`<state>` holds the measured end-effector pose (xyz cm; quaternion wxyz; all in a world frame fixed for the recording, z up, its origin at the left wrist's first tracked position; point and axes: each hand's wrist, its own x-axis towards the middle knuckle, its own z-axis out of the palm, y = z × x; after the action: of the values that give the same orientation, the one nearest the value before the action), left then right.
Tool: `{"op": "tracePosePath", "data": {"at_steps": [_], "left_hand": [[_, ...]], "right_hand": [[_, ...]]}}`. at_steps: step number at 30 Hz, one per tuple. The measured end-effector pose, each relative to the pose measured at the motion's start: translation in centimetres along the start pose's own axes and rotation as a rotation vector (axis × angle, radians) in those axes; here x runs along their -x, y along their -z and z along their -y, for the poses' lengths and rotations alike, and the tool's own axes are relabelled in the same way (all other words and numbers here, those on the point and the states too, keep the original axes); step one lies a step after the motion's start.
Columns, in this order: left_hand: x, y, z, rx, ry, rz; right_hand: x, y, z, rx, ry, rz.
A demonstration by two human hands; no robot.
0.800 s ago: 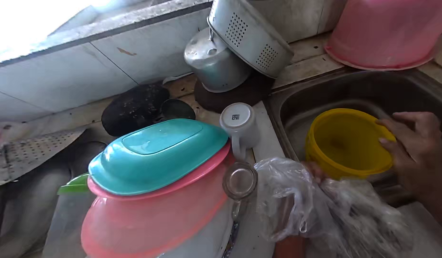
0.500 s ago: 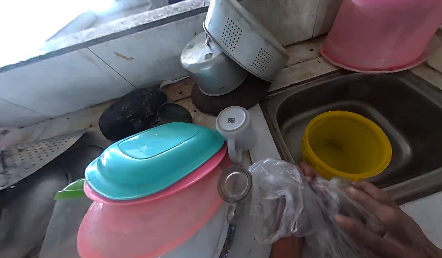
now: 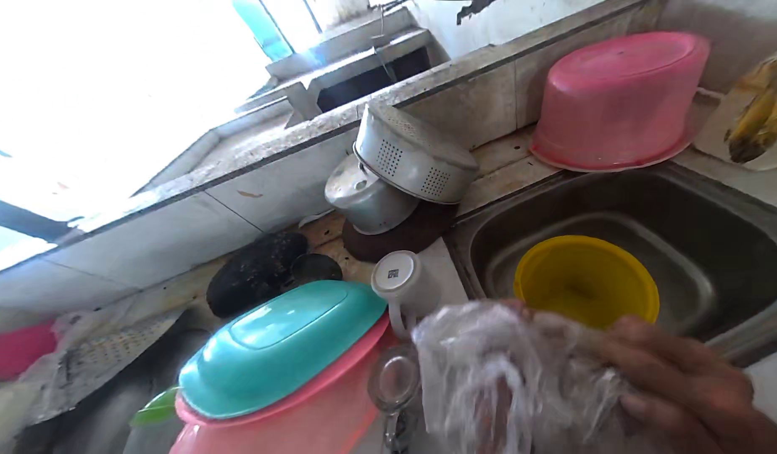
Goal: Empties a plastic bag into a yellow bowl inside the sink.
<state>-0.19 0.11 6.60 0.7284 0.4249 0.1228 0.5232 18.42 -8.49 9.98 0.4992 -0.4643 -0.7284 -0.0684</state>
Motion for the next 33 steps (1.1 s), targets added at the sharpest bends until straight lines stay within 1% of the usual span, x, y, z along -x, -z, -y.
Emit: {"op": "tracePosePath", "data": {"at_steps": [1,2,3,4,5,6,7,9,10,11,12,14,16,18,19,21,23,25,27,29,31,33], "left_hand": [[-0.5,-2.4,-1.5,-0.237,0.014,-0.118],[-1.7,-4.1,-2.5,-0.376,0.079,-0.177],[-3.2,-5.3,-2.9,-0.42,0.152,-0.231],[-4.7,-6.0,-2.6,-0.369,0.219,-0.27],[-6.0,-6.4,-1.8,-0.296,0.293,-0.33],[-7.1,-6.7,-1.1,-0.296,0.384,-0.386],[-7.8,-6.4,-0.2,-0.316,0.436,-0.381],[-8.2,-4.9,1.3,-0.352,0.454,-0.272],[-7.6,-4.4,1.6,-0.395,0.449,-0.235],[-7.3,-4.1,2.0,-0.459,0.431,-0.203],[-7.3,-4.0,2.6,-0.568,0.39,-0.16],[-7.0,-4.5,3.5,-0.884,0.273,-0.03],[-6.7,-5.3,4.0,-1.187,0.169,0.115],[-6.4,-5.3,4.9,-1.396,0.042,0.241],[-6.2,-5.1,5.3,-1.477,-0.027,0.275],[-6.0,-4.6,5.8,-1.521,-0.138,0.239],[-6.2,-4.2,5.5,-1.479,-0.196,0.143],[-6.5,-4.1,4.8,-1.43,-0.183,0.027],[-6.8,-3.7,4.3,-1.411,-0.15,-0.08],[-6.9,-3.3,4.1,-1.4,-0.133,-0.13],[-6.9,-3.2,4.2,-1.385,-0.14,-0.159],[-7.0,-3.3,4.4,-1.356,-0.165,-0.181]], "right_hand": [[-0.8,0.7,-0.3,-0.019,-0.061,-0.028],[-1.7,1.3,-0.8,-0.028,-0.125,-0.058],[-2.5,1.6,-1.6,-0.026,-0.186,-0.1],[-3.0,1.7,-2.8,-0.016,-0.269,-0.134],[-3.1,1.6,-4.1,-0.016,-0.405,-0.145],[-2.9,1.3,-5.5,-0.038,-0.582,-0.147],[-2.6,1.1,-6.9,-0.067,-0.767,-0.152],[-2.3,1.3,-8.6,-0.129,-1.077,-0.141],[-1.9,1.3,-8.9,-0.145,-1.164,-0.131],[-1.7,1.2,-9.1,-0.163,-1.197,-0.133],[-1.7,1.1,-9.4,-0.177,-1.186,-0.153],[-2.0,1.1,-9.7,-0.199,-1.143,-0.185],[-2.2,1.1,-9.6,-0.242,-1.156,-0.209],[-2.2,1.0,-9.5,-0.299,-1.167,-0.249],[-2.1,0.9,-9.5,-0.329,-1.163,-0.258],[-2.0,0.9,-9.1,-0.346,-1.138,-0.196],[-1.9,1.0,-8.5,-0.323,-1.057,-0.046],[-1.8,0.6,-8.0,-0.221,-0.937,0.102],[-1.7,0.1,-7.4,-0.147,-0.853,0.189],[-1.4,-0.2,-7.3,-0.09,-0.753,0.196],[-1.1,-0.4,-7.7,-0.016,-0.625,0.139],[-1.0,-0.2,-7.9,0.036,-0.57,0.083]]}}
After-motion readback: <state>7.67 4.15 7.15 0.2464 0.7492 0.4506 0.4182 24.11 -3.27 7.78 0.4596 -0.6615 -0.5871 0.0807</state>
